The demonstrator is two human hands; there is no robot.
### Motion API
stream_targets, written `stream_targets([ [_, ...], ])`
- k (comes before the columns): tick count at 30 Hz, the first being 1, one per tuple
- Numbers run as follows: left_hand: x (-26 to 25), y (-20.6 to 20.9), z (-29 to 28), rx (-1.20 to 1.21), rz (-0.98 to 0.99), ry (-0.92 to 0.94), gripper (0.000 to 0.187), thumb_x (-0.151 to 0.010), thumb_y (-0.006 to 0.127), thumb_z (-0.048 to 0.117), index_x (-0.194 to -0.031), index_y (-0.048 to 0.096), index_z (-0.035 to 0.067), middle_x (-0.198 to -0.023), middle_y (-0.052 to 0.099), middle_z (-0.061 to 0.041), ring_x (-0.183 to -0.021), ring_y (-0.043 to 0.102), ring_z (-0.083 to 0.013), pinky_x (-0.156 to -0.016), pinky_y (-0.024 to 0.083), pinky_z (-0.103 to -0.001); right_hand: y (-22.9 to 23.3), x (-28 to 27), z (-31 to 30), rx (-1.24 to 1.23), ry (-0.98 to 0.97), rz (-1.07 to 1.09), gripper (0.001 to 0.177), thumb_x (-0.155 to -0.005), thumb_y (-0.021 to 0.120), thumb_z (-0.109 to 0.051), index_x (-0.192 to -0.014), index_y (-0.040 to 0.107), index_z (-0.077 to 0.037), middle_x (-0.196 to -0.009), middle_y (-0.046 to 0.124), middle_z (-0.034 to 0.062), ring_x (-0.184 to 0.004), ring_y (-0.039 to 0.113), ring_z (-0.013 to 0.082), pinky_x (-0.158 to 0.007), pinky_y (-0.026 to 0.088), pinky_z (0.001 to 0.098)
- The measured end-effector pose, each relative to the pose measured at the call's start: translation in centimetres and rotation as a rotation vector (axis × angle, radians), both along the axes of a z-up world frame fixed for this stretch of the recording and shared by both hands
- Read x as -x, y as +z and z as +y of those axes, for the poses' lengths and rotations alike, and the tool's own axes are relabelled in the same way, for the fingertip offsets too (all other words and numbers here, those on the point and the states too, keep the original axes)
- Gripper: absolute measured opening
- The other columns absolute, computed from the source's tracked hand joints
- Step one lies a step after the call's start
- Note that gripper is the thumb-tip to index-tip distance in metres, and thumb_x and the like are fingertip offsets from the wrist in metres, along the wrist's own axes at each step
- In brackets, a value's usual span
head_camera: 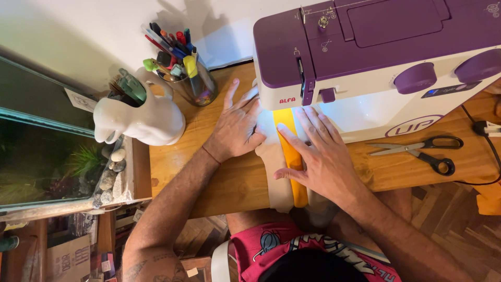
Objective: Pinning fabric pieces together and sewing them using a sewing machine
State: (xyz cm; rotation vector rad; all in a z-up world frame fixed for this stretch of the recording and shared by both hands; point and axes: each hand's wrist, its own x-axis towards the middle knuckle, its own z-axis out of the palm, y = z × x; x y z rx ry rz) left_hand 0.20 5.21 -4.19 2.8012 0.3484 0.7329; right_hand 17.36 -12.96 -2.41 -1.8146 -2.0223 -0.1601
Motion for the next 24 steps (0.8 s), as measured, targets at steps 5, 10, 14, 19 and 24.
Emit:
stream_targets([
  [5, -0.1, 0.9, 0.0, 0.003, 0.010, 0.010, 0.050, -0.082, 0.047, 0.032, -0.117, 0.059, -0.001, -0.131, 0.065, -0.020, -0.146, 0.044, -0.0299, -0.124, -0.003, -0.059, 0.1, -0.1, 0.2, 0.027, 0.000, 0.009, 0.093, -0.079, 0.050, -0.091, -0.146, 0.059, -0.027, -0.151, 0.052, 0.0274, -0.149, 0.040, 0.0411, -0.126, 0.021, 0.0494],
  [10, -0.2, 1.0, 0.1, -0.010, 0.013, 0.024, 0.048, -0.082, 0.049, 0.030, -0.117, 0.059, -0.001, -0.131, 0.065, -0.020, -0.146, 0.043, -0.0298, -0.124, -0.003, -0.059, 0.1, 0.0, 0.4, 0.012, -0.006, -0.004, 0.094, -0.079, 0.049, -0.092, -0.144, 0.061, -0.025, -0.149, 0.053, 0.0287, -0.149, 0.041, 0.0420, -0.126, 0.021, 0.0492],
  [14, -0.2, 1.0, 0.0, -0.013, 0.015, 0.026, 0.046, -0.082, 0.048, 0.031, -0.113, 0.059, -0.001, -0.132, 0.064, -0.021, -0.145, 0.046, -0.0302, -0.124, -0.003, -0.059, 0.1, 0.0, 0.4, 0.006, -0.003, -0.010, 0.095, -0.079, 0.049, -0.092, -0.144, 0.062, -0.025, -0.148, 0.053, 0.0294, -0.148, 0.042, 0.0427, -0.126, 0.022, 0.0496],
  [19, -0.2, 0.6, 0.5, -0.013, 0.012, 0.016, 0.050, -0.082, 0.048, 0.035, -0.112, 0.059, -0.002, -0.134, 0.063, -0.023, -0.144, 0.046, -0.0318, -0.124, -0.004, -0.061, 0.0, 0.0, 0.6, 0.000, -0.004, -0.023, 0.095, -0.078, 0.049, -0.093, -0.143, 0.062, -0.025, -0.147, 0.055, 0.0298, -0.147, 0.043, 0.0432, -0.126, 0.023, 0.0500],
  [24, -0.2, 0.8, 0.6, -0.024, 0.026, 0.023, 0.051, -0.081, 0.046, 0.035, -0.113, 0.060, -0.002, -0.132, 0.065, -0.021, -0.143, 0.048, -0.0309, -0.123, -0.005, -0.061, 0.1, 0.0, 0.8, 0.000, -0.011, -0.018, 0.094, -0.078, 0.050, -0.092, -0.143, 0.063, -0.025, -0.145, 0.056, 0.0304, -0.146, 0.045, 0.0439, -0.125, 0.024, 0.0504],
])
